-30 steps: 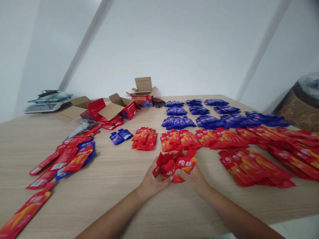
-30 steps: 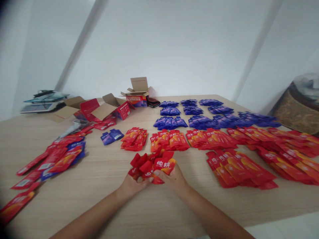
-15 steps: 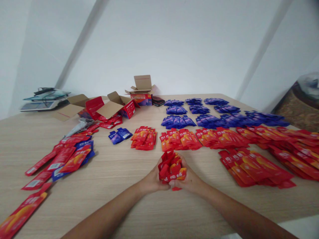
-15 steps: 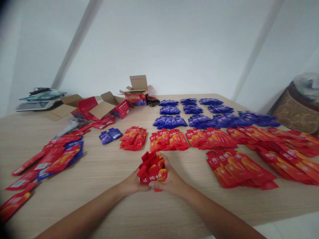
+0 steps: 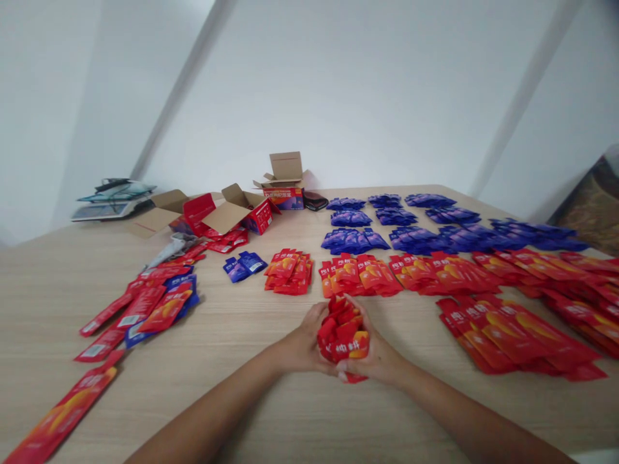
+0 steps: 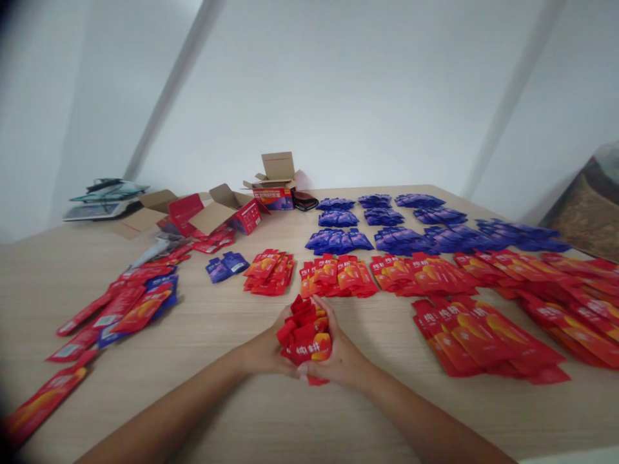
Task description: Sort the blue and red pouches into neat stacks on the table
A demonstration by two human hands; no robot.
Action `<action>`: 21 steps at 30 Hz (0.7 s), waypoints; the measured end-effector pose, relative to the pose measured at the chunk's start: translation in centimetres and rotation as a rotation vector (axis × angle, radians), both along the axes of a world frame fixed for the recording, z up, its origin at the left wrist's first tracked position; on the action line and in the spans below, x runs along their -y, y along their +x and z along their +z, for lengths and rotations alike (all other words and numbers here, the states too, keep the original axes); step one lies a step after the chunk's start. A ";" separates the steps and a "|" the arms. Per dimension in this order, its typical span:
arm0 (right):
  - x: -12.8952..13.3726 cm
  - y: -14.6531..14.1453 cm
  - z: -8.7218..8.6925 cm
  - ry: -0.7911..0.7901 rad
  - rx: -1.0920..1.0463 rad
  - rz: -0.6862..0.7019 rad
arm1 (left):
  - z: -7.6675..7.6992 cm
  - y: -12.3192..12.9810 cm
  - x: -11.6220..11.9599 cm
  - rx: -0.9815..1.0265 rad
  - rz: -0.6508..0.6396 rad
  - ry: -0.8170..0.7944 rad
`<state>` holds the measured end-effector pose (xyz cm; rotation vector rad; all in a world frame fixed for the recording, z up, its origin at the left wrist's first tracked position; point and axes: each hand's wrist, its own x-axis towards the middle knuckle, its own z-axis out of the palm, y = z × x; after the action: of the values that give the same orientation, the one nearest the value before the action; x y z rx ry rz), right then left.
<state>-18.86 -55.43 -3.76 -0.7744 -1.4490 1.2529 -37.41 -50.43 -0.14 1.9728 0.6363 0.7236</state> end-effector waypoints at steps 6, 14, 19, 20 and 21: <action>-0.1 -0.5 0.5 -0.069 -0.100 -0.063 | -1.1 -0.3 1.3 0.016 0.166 -0.054; 0.1 -1.3 0.8 0.041 0.020 -0.197 | -2.4 3.0 5.3 0.380 0.268 -0.388; -0.2 -0.5 0.0 0.110 0.161 -0.277 | -2.4 3.3 4.0 0.420 0.233 -0.418; -0.3 -0.3 -0.1 0.118 0.192 -0.273 | -2.5 3.1 3.8 0.421 0.217 -0.443; -0.3 -0.2 -0.1 0.123 0.213 -0.256 | -2.7 3.0 3.5 0.414 0.212 -0.468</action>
<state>-19.07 -55.09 -3.91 -0.9980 -1.5249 0.9004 -34.41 -53.94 -2.83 1.2922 0.6895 0.9783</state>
